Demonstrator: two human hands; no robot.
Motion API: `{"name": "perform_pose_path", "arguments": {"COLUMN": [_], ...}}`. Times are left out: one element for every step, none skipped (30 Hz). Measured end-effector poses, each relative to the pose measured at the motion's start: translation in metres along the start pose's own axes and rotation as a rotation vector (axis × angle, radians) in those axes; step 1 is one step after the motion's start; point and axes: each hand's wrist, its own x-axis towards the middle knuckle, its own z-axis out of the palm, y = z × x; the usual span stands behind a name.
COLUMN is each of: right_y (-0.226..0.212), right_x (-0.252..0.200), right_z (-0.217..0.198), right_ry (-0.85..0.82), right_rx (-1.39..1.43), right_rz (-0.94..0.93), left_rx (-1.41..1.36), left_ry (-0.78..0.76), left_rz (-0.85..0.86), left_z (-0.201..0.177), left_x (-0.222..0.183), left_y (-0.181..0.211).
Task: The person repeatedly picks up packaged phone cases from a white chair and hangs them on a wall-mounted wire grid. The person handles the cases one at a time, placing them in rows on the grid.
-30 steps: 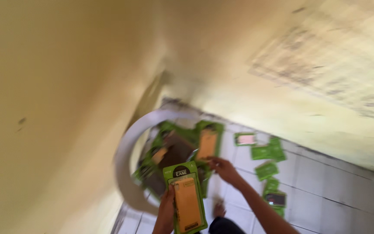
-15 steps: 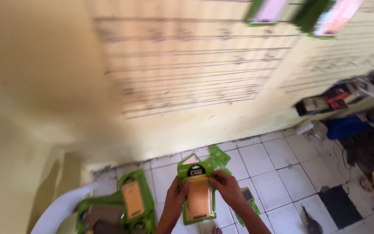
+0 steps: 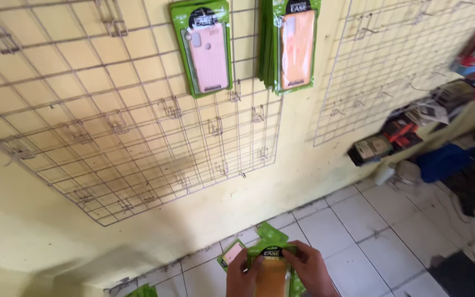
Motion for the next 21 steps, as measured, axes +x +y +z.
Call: {"name": "perform_pose_path", "arguments": {"right_y": [-0.007,-0.019,-0.032,-0.047,-0.065,-0.088,-0.113,-0.140,-0.167,-0.191,-0.216,-0.243,-0.269,-0.303,-0.336,-0.360,-0.381,-0.397,-0.414,-0.425,-0.432], "right_x": [0.007,0.018,0.029,0.037,0.045,0.059,0.070,0.082,0.095,0.106,0.117,0.126,0.130,0.141,0.152,0.158,0.168,0.178,0.191,0.201,0.205], "right_z": [-0.002,-0.002,0.000,0.001,0.003,0.003,0.004,0.005,0.008,0.008,0.011,0.017,0.023,0.028,0.032,0.036,0.041,0.044,0.045,0.047,0.049], "right_ry": [-0.001,-0.002,-0.004,0.000,0.004,0.010,0.018,0.029,0.042,0.038,0.033,0.056,0.078,0.099,0.105,0.112,0.120,0.114,0.108,0.109,0.101], "right_rx": [0.014,0.029,0.044,0.008,-0.027,-0.064,-0.131,-0.199,-0.266,-0.261,-0.255,-0.254,-0.252,-0.248,-0.251,-0.251,-0.252,-0.237,-0.222,-0.204,-0.181], "right_rz": [-0.027,-0.057,-0.087,-0.147,-0.208,-0.284,-0.392,-0.505,-0.619,-0.691,-0.764,-0.788,-0.813,-0.862,-0.905,-0.933,-0.962,-0.980,-0.998,-1.018,-0.971], "left_rx": [-0.020,-0.017,-0.014,-0.011,0.043,0.092,0.143,0.242,0.343,0.444,0.391,0.333,0.275,0.249,0.224,0.203,0.231,0.260,0.290,0.302,0.314], "left_ry": [-0.018,0.004,0.027,0.049,0.062,0.077,0.094,0.144,0.197,0.242,0.220,0.199,0.178,0.185,0.192,0.190,0.228,0.259,0.290,0.317,0.344], "left_rz": [0.017,0.038,0.059,0.076,0.125,0.187,0.249,0.395,0.539,0.651,0.644,0.669,0.694,0.749,0.803,0.845,0.919,0.977,1.034,1.013,0.992], "left_z": [0.004,0.005,0.005,0.003,-0.002,-0.008,-0.015,-0.021,-0.027,-0.029,-0.031,-0.034,-0.037,-0.038,-0.040,-0.043,-0.046,-0.049,-0.051,-0.053,-0.056], "left_x": [0.006,0.015,0.025,0.032,0.037,0.046,0.057,0.071,0.085,0.086,0.089,0.104,0.111,0.119,0.126,0.132,0.144,0.157,0.168,0.176,0.181], "left_y": [0.008,0.021,0.037,0.055,0.076,0.102,0.130,0.162,0.193,0.214,0.236,0.265,0.293,0.323,0.352,0.374,0.396,0.413,0.427,0.437,0.444]}}
